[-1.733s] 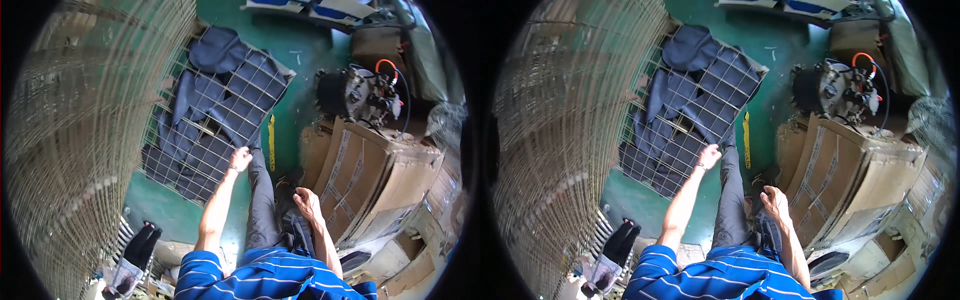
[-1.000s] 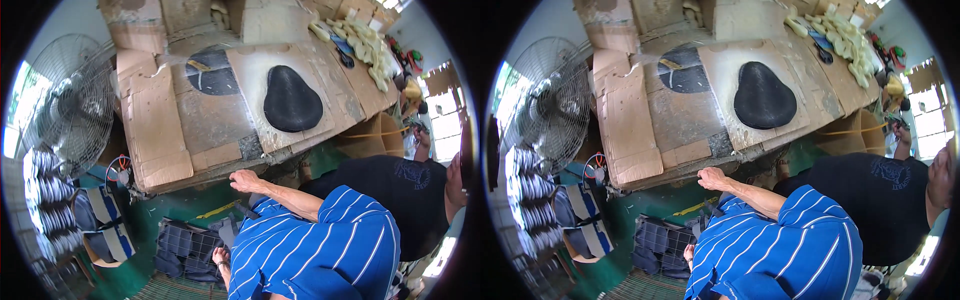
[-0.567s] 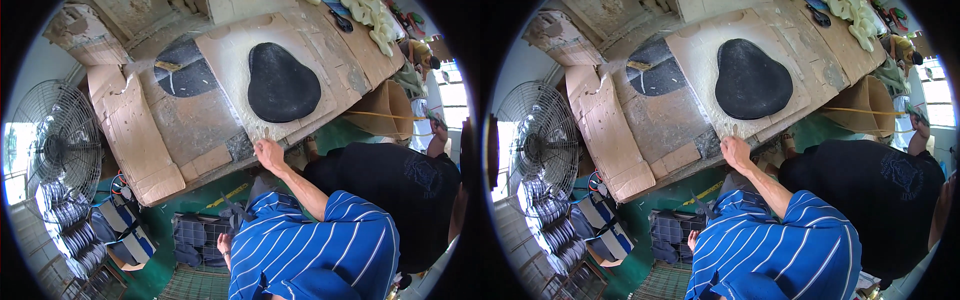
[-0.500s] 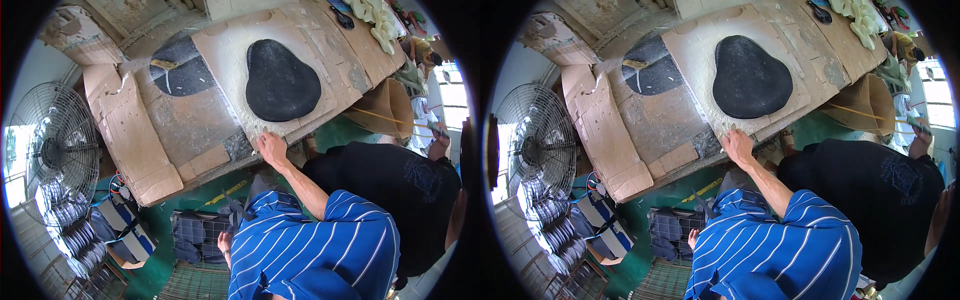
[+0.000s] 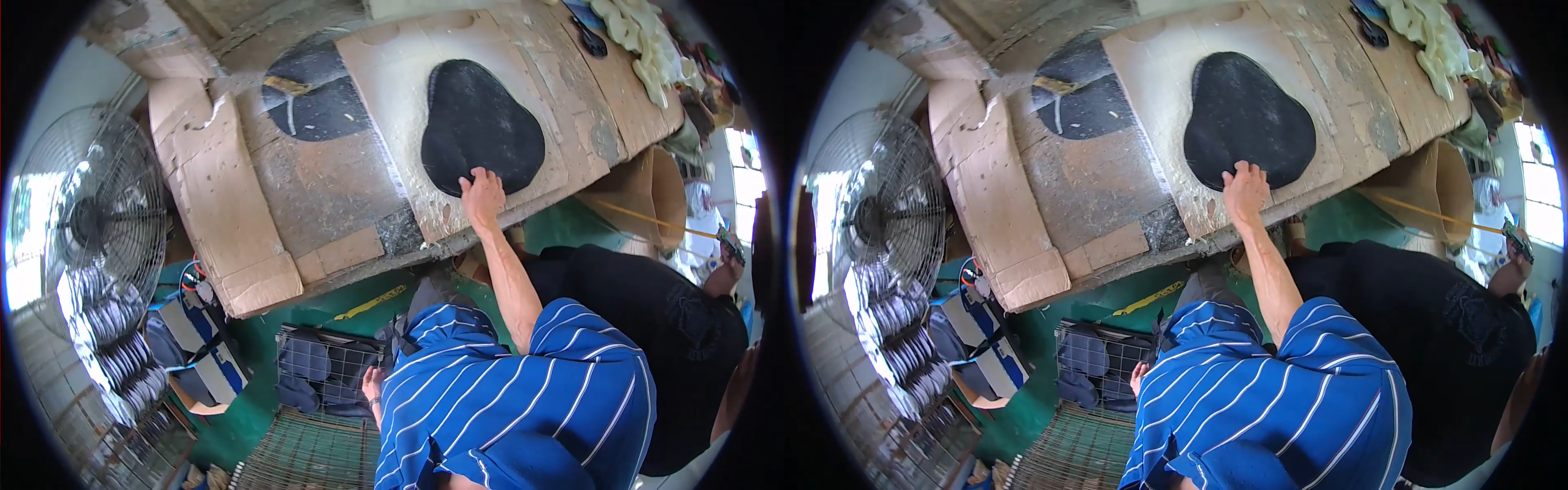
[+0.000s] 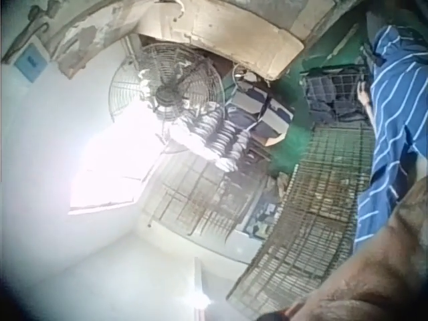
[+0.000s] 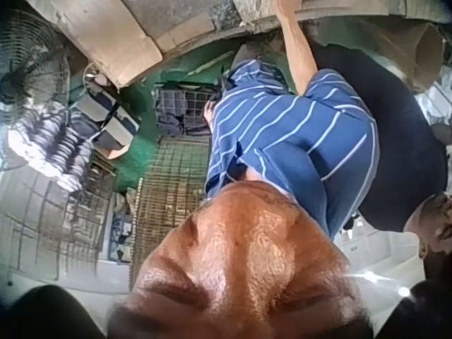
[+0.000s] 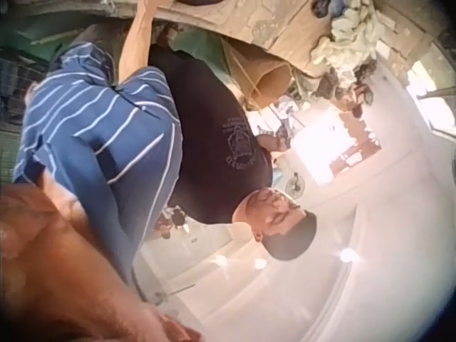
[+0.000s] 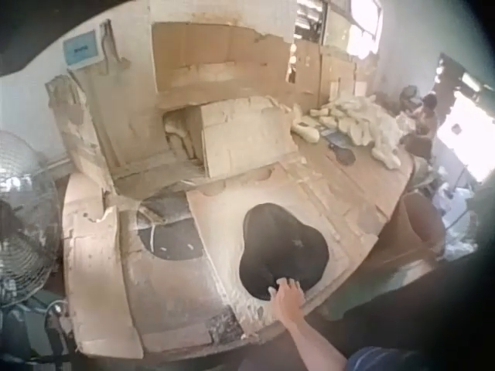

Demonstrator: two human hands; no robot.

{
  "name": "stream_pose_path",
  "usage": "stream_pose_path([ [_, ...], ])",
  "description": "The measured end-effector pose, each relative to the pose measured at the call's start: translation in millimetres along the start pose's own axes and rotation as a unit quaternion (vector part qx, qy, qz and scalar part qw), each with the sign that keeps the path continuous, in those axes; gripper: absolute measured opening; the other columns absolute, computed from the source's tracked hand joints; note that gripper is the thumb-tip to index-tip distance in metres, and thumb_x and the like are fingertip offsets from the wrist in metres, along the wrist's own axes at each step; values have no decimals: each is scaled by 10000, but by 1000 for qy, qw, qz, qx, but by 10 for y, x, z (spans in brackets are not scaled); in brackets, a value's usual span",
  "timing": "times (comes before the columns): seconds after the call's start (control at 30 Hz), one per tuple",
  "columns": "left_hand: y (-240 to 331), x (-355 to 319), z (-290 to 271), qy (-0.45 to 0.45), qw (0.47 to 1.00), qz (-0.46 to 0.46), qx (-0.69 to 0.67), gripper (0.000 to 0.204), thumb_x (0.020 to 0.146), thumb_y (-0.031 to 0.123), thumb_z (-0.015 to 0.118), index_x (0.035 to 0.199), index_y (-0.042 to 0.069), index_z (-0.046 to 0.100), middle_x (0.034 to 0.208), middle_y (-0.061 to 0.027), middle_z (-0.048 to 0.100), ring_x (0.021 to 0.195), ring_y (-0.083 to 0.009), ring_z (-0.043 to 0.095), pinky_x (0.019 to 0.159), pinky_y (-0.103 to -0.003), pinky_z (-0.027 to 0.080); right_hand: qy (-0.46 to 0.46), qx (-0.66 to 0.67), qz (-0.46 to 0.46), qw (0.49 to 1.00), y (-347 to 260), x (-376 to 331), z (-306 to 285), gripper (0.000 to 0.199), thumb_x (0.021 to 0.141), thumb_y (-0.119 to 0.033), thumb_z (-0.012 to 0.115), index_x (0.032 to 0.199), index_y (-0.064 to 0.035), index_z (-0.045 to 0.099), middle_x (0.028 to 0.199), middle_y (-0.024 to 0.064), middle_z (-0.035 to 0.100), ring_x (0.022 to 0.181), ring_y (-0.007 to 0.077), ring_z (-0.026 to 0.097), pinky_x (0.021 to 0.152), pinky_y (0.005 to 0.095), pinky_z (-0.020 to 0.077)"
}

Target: Applying adhesive to components and placing them on a drying rack.

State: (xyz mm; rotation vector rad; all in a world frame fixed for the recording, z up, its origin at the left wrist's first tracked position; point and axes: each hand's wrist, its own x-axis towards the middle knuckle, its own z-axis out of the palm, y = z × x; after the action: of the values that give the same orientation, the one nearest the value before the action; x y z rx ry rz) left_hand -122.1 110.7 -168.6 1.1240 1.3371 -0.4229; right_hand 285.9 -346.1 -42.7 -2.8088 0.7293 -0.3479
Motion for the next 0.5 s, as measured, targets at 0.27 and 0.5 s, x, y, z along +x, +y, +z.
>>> stream_pose_path([
  [0.27,220,51,-4,39,996,42,-70,387,908,107,740,1276,68,627,926,-46,705,730,-154,658,564,-295,516,-135,-162,-2,978,-274,795,-435,230,822,-196,720,978,-35,768,1017,244,749,980,422,733,847,506,587],
  [0.5,1413,-269,571,-75,961,241,-110,459,967,222,712,1373,30,613,1177,-75,722,1094,-189,685,951,-371,547,-62,-187,-296,935,-1938,1398,-1241,209,747,-143,659,864,3,750,901,261,740,860,440,737,725,519,580],
])
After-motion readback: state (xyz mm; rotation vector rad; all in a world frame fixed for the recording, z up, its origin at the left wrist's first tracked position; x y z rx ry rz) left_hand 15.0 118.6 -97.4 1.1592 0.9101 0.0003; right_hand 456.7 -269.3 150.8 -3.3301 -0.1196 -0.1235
